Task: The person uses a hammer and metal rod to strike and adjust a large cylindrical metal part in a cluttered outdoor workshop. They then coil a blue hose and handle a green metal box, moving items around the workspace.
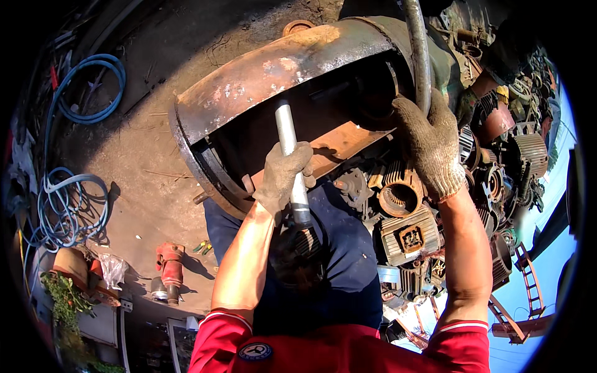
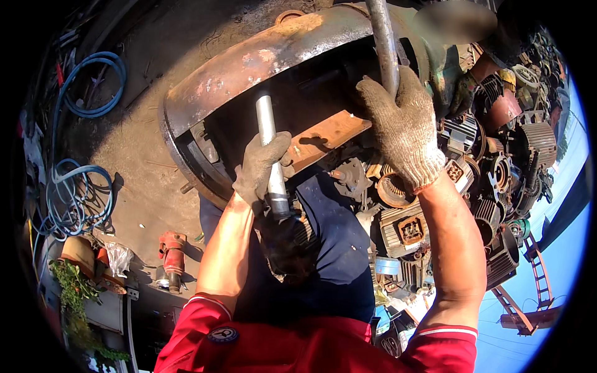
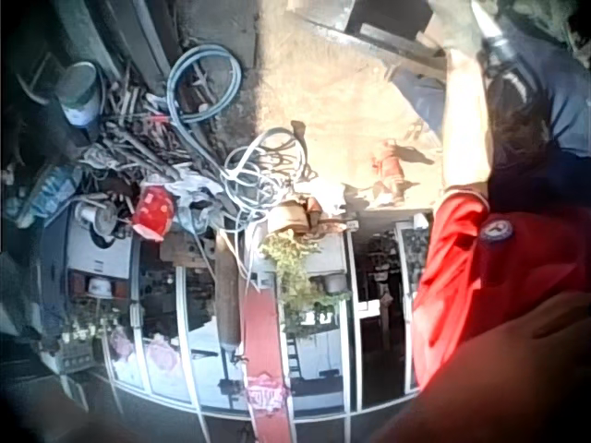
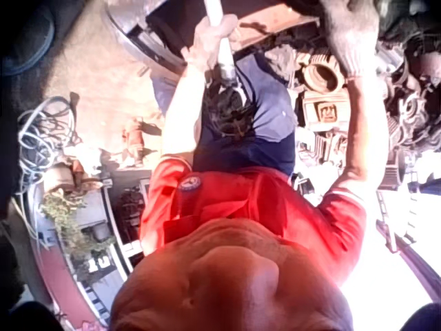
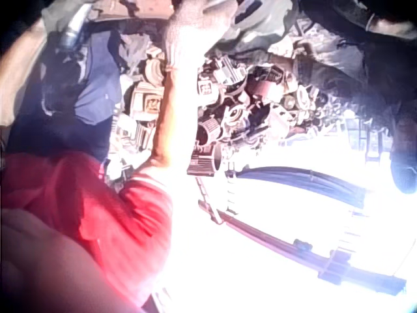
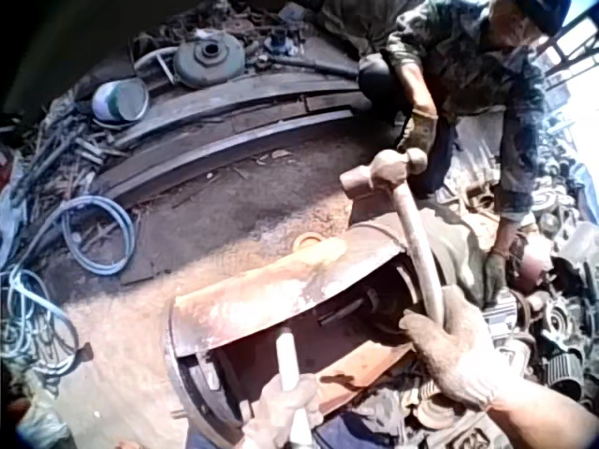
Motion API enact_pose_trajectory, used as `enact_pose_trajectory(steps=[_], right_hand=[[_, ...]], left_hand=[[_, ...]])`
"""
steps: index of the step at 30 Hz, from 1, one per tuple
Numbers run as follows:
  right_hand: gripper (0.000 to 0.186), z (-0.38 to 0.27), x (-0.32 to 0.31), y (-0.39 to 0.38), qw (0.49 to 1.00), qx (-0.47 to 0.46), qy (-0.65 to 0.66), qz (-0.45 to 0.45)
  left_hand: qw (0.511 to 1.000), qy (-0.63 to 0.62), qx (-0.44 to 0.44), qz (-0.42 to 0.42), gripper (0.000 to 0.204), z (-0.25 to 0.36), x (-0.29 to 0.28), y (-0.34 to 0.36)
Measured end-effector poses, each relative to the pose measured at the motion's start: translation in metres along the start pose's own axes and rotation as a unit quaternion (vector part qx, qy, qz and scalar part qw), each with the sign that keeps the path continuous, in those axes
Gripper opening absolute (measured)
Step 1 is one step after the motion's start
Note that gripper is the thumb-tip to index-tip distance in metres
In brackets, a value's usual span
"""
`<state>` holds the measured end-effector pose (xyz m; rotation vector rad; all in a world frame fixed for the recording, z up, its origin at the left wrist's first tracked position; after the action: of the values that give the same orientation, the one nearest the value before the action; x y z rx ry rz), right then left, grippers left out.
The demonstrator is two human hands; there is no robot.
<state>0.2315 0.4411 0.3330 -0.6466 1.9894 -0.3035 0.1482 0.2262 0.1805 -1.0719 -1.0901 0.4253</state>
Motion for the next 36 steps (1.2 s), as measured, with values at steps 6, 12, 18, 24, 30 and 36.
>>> enact_pose_trajectory(steps=[6, 12, 18, 24, 30, 36], right_hand=[[0.035, 0.074, -0.023, -0.092, 0.975, 0.198, 0.093, -0.038], [0.027, 0.206, 0.025, -0.205, 0.955, 0.209, 0.204, -0.046], [0.016, 0.212, 0.044, -0.225, 0.827, 0.333, 0.435, -0.127], [0.015, 0.217, 0.030, -0.224, 0.856, 0.313, 0.409, -0.053], [0.016, 0.217, 0.000, -0.224, 0.752, 0.450, 0.471, -0.105], [0.020, 0.227, 0.000, -0.261, 0.701, 0.475, 0.532, -0.021]], left_hand=[[0.995, 0.069, -0.054, 0.046, 0.035, -0.025, -0.007, 0.002], [0.990, 0.056, -0.091, 0.091, 0.035, -0.048, 0.030, -0.022], [0.982, 0.047, -0.114, 0.143, 0.035, -0.071, 0.058, -0.044], [0.970, 0.143, -0.118, 0.157, 0.037, -0.063, 0.116, -0.068], [0.968, 0.183, -0.114, 0.130, 0.040, -0.048, 0.152, -0.097], [0.977, 0.144, -0.137, 0.076, 0.039, -0.039, 0.146, -0.153]])
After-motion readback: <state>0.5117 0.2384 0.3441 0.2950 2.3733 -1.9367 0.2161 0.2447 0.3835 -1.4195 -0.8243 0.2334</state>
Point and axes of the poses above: each hand's wrist, its own y-axis towards the middle knuckle, its own x-axis out of the palm, z = x × y, the point moved 3 cm from there along y, towards the middle knuckle, and after that the axes turned 6 degrees about -x, right-handed, at the moved point
